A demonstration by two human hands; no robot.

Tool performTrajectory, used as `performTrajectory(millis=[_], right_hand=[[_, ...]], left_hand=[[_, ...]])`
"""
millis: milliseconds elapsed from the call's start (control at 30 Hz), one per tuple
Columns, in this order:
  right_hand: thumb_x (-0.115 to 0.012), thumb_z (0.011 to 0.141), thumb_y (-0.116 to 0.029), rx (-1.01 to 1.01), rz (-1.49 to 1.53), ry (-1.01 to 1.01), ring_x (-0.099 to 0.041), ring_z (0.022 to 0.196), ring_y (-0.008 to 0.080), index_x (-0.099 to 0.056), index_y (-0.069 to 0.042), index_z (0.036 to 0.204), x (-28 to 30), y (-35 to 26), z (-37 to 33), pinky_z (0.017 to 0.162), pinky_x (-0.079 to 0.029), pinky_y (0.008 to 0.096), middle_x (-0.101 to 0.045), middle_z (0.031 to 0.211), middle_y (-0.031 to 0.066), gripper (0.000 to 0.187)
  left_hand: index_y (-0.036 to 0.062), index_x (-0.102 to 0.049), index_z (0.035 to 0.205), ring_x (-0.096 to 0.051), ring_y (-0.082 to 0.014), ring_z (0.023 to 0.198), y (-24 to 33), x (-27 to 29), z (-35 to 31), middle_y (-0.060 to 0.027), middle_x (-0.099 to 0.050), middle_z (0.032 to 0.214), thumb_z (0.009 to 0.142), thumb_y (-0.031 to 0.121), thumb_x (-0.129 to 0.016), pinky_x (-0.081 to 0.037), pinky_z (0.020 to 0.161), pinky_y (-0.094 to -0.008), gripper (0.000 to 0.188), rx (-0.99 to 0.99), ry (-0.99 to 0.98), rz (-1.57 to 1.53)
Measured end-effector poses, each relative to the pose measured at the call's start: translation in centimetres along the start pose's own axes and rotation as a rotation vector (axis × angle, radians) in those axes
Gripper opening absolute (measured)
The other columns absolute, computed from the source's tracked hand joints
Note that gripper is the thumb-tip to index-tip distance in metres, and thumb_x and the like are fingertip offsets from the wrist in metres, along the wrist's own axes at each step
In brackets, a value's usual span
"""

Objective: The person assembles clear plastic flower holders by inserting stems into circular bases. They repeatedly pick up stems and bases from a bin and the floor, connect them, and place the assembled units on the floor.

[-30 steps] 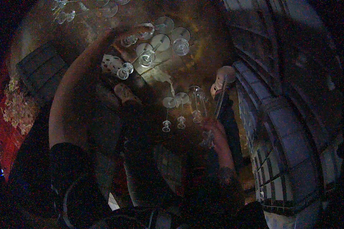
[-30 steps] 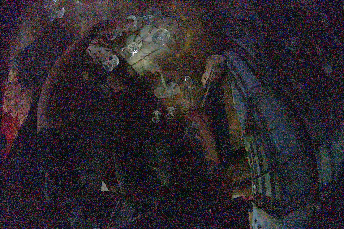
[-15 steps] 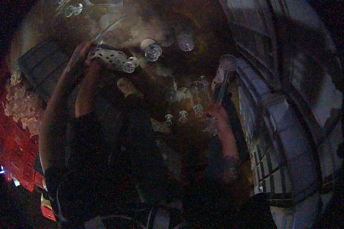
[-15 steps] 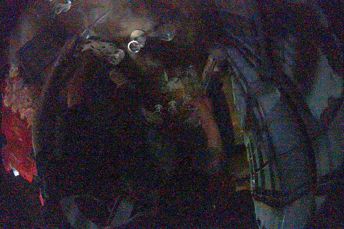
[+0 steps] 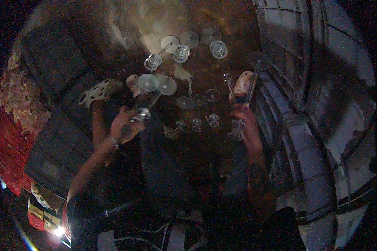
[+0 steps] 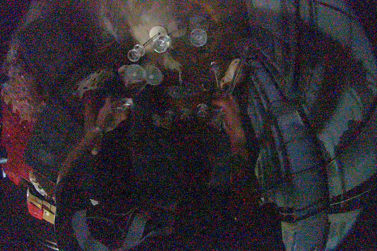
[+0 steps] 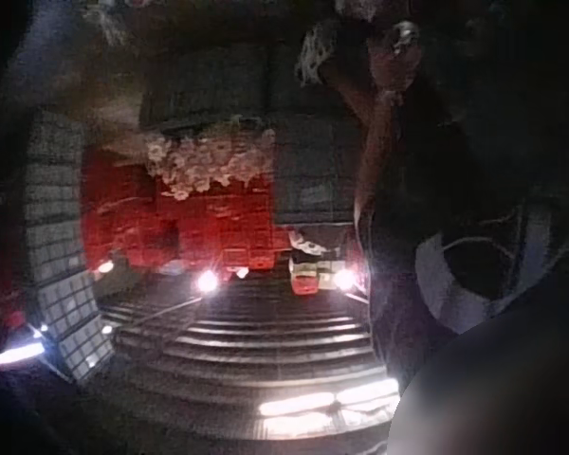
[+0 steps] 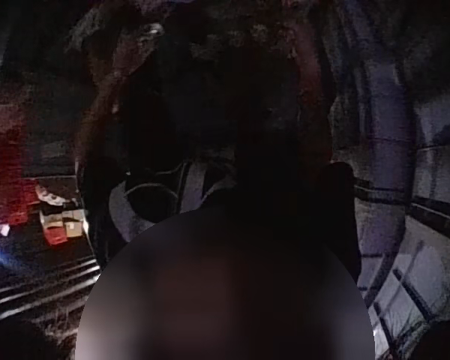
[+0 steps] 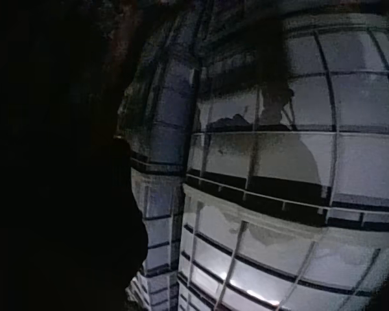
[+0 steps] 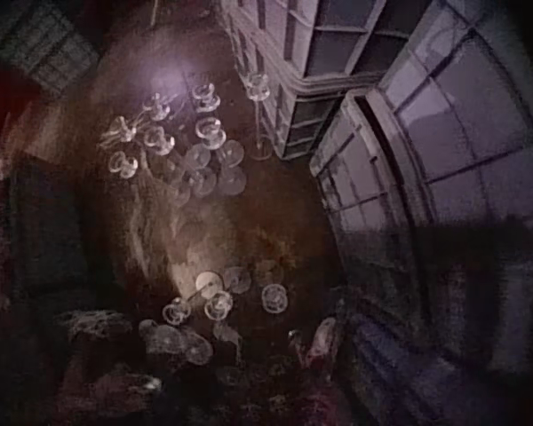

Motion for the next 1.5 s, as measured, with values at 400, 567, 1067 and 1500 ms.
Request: performTrajectory(millis=[400,567,1067,1500], right_hand=[[-0.064,0.082,-0.021,-0.003,0.009,-0.094,-0.059,0.081,0.0138,-0.055,-0.006,0.12,-0.3,-1.5,-1.0,0.07,-0.049,0.0281,-0.062,0.094,0.0034,0.042],[-0.064,0.083,-0.019,0.019,0.013,-0.051,-0.06,0.082,0.0134,-0.054,-0.006,0.123,0.3,-1.3,-1.4,0.069,-0.05,0.028,-0.063,0.095,0.004,0.043],[-0.063,0.085,-0.02,0.143,-0.08,0.013,-0.059,0.094,0.0166,-0.057,-0.003,0.12,0.9,0.2,0.3,0.081,-0.049,0.0332,-0.063,0.104,0.0059,0.04],[-0.06,0.087,-0.018,-0.061,0.188,0.048,-0.06,0.092,0.0178,-0.055,-0.005,0.125,3.6,5.7,3.6,0.077,-0.05,0.0321,-0.064,0.103,0.0069,0.04]], left_hand=[[0.0169,-0.064,0.122,-0.062,-0.0415,0.099,8.6,-16.9,9.0,-0.0295,-0.055,0.127,0.076,0.064,-0.067,-0.053,0.085,-0.0493,0.066,0.403,-0.017,-0.25],[0.0222,-0.064,0.125,-0.059,-0.0443,0.112,11.2,-17.4,11.4,-0.0288,-0.052,0.129,0.075,0.066,-0.066,-0.052,0.091,-0.0491,0.067,0.468,-0.05,-0.306],[0.024,-0.056,0.135,-0.057,-0.0437,0.115,11.7,-22.4,18.7,-0.0301,-0.052,0.128,0.077,0.073,-0.058,-0.052,0.091,-0.0502,0.076,0.307,-0.045,-0.141],[0.0176,-0.062,0.128,-0.056,-0.0429,0.11,5.5,-16.8,7.8,-0.0275,-0.051,0.128,0.075,0.057,-0.07,-0.048,0.095,-0.0497,0.066,0.552,-0.056,-0.205]])
Point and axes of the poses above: each hand's wrist, its own z-axis towards the middle knuckle, its own x-axis out of the back of the hand, y = z × x, the point moved 7 cm from there along z, towards the middle knuckle
